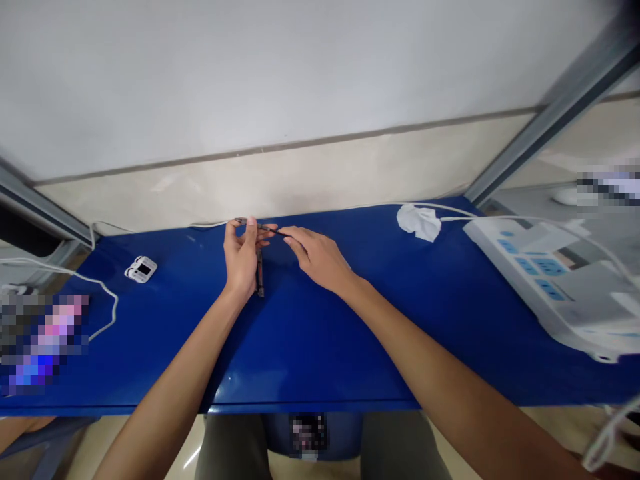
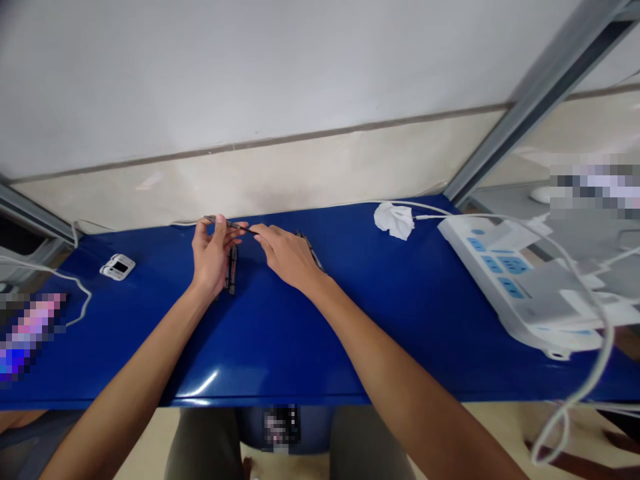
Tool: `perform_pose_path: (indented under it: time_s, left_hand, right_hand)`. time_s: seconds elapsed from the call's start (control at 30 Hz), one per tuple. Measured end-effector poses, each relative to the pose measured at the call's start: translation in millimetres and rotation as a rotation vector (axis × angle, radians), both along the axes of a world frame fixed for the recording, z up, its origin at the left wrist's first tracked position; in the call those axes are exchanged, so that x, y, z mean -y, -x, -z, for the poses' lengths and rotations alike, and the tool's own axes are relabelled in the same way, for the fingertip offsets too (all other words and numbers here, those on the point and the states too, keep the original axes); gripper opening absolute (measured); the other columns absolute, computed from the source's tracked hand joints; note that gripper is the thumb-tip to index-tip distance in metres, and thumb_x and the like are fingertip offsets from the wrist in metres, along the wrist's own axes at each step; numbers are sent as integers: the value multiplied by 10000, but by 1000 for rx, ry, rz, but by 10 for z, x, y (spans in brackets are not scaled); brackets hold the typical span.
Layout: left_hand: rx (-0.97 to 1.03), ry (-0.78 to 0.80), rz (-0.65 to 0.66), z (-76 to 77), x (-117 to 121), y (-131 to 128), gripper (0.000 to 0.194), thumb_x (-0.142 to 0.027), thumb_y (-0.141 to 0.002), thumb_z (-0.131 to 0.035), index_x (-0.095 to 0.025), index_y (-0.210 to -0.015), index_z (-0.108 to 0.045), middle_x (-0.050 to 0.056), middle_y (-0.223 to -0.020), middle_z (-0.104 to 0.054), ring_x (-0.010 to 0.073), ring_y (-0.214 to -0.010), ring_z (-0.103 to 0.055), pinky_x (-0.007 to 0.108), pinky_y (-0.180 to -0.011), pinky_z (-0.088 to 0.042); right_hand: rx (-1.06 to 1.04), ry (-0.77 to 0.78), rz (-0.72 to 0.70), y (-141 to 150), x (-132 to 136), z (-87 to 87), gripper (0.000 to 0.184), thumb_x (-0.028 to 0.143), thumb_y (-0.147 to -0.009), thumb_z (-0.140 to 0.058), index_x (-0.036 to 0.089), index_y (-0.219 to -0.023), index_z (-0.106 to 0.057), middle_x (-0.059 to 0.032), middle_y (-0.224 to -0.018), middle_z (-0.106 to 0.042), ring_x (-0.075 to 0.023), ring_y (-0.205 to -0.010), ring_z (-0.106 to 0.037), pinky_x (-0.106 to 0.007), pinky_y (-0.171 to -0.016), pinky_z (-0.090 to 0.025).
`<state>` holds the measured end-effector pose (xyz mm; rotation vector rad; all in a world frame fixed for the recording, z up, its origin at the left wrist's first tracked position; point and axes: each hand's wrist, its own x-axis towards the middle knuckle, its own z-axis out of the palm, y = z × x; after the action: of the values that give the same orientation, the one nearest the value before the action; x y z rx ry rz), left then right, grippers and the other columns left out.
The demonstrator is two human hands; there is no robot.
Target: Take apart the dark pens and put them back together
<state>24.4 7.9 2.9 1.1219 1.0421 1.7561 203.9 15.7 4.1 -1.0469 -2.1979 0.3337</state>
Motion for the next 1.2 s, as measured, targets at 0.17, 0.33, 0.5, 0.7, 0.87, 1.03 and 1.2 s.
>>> perform_pose_path:
  time_s: [0.17, 0.33, 0.5, 0.7, 0.87, 1.03, 1.2]
  left_hand:
    - [14, -7, -43, -9, 3, 29, 399, -614, -962, -663, -263, -1029, -486, 59, -994, -818, 174, -878, -777, 292, -744, -567]
    - [21, -4, -53, -22, 3, 40, 396, -609, -960, -670, -265, -1020, -483, 54, -979, -813, 173, -862, -774, 294, -743, -566]
    - [32, -19, -77, -9, -7, 67, 397, -614, -959, -669, -271, -1036, -485, 41, -959, -804, 166, -853, -766, 285, -740, -557]
    - [38, -39, -129, 20, -52, 128, 394, -625, -963, -656, -281, -1057, -488, 31, -948, -796, 156, -832, -757, 279, -721, -551]
    - [39, -49, -132, 12, -51, 128, 386, -622, -973, -644, -283, -1063, -483, 29, -949, -799, 155, -825, -754, 278, -717, -548]
    - [24, -47, -134, 12, -47, 126, 399, -640, -966, -639, -285, -1059, -482, 27, -955, -798, 157, -829, -757, 279, -720, -549]
    - [15, -36, -130, 13, -42, 112, 405, -647, -963, -639, -288, -1062, -481, 21, -955, -795, 159, -845, -761, 278, -726, -552]
  right_hand:
    - [1, 7, -3, -9, 2, 10, 413, 303, -1125, -382, 325, -1485, -583, -75, -1356, -714, -282, -1154, -691, -420, -917, -547]
    - [-2, 12, 0, -6, -5, 13, 405, 314, -1118, -405, 333, -1482, -582, -70, -1355, -720, -286, -1157, -695, -429, -916, -555]
    - [-21, 6, 21, -1, -22, 25, 342, 371, -1131, -400, 295, -1400, -597, -77, -1318, -737, -276, -1099, -721, -395, -893, -528]
    - [-24, 15, 46, -11, -26, 24, 303, 413, -1138, -375, 273, -1262, -612, -58, -1148, -767, -252, -943, -730, -347, -795, -483]
    - [-29, 25, 44, -12, -19, 12, 295, 416, -1135, -368, 274, -1227, -609, -54, -1114, -764, -246, -924, -721, -339, -783, -466]
    - [-33, 27, 49, -7, -19, 16, 302, 418, -1134, -354, 275, -1226, -604, -60, -1122, -764, -248, -922, -717, -339, -786, -464]
    - [-31, 22, 55, 0, -21, 25, 300, 418, -1132, -358, 274, -1211, -609, -62, -1099, -765, -248, -902, -716, -340, -786, -468]
